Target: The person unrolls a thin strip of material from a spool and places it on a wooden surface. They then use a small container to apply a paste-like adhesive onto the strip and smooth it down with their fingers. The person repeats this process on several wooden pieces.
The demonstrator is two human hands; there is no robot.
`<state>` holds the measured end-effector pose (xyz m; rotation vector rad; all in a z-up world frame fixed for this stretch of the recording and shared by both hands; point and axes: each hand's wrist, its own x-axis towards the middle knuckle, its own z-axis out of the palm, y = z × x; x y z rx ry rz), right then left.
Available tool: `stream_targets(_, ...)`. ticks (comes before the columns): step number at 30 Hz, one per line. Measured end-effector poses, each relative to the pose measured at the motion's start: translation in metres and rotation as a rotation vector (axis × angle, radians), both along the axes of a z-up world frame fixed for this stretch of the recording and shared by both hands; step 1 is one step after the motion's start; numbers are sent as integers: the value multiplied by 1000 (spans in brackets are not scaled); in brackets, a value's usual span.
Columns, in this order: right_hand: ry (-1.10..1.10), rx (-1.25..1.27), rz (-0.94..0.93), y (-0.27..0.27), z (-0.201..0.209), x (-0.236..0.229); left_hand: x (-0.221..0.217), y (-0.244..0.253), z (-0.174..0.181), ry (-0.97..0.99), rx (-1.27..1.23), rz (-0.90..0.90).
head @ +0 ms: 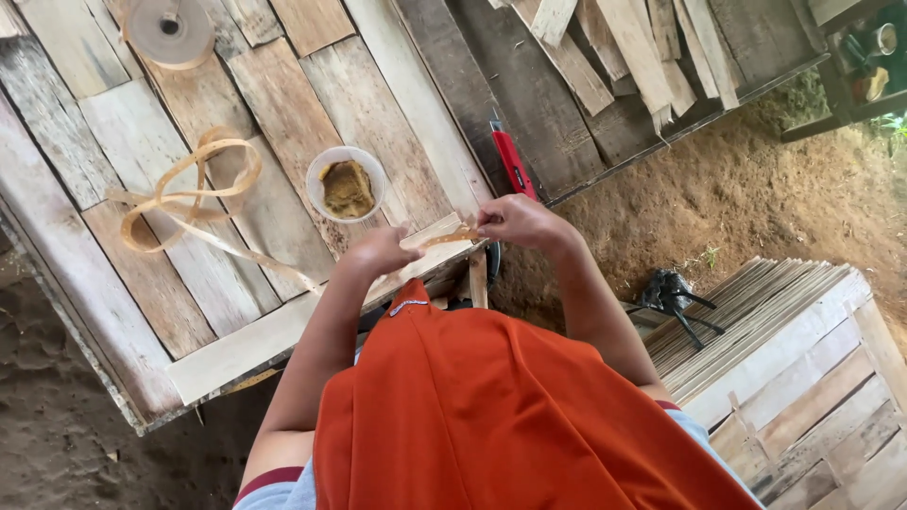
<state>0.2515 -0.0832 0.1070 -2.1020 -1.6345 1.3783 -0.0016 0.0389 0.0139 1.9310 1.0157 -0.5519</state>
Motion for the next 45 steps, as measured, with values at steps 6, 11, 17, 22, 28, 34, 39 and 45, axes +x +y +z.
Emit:
stream_targets(6,-5,24,-40,4,11,4,31,-15,86,-551,66,-167)
stream_targets(11,8,55,-75,2,2,16,42,-10,47,-561,-281,166)
stream_targets(17,-16,49,-150,-10,-46,17,45,-2,22,-339,-53,74)
stream_targets(22,-59,59,-224,-12,-109,14,55,-12,-3,-202,99,68)
stream_targets(28,-418,-19,-323,-9,-113,-3,63,-15,-36,-187,205,78)
stream_targets(34,-460,-15,-380,-13,-118,-12,65,-19,-40,-187,349,12)
stream_targets(39,-463,-12,-433,-13,-106,-23,73,-27,-72,-149,495,-100)
stream_targets(45,-498,-4,-426,-12,-102,-28,72,-30,-86,-147,540,-93)
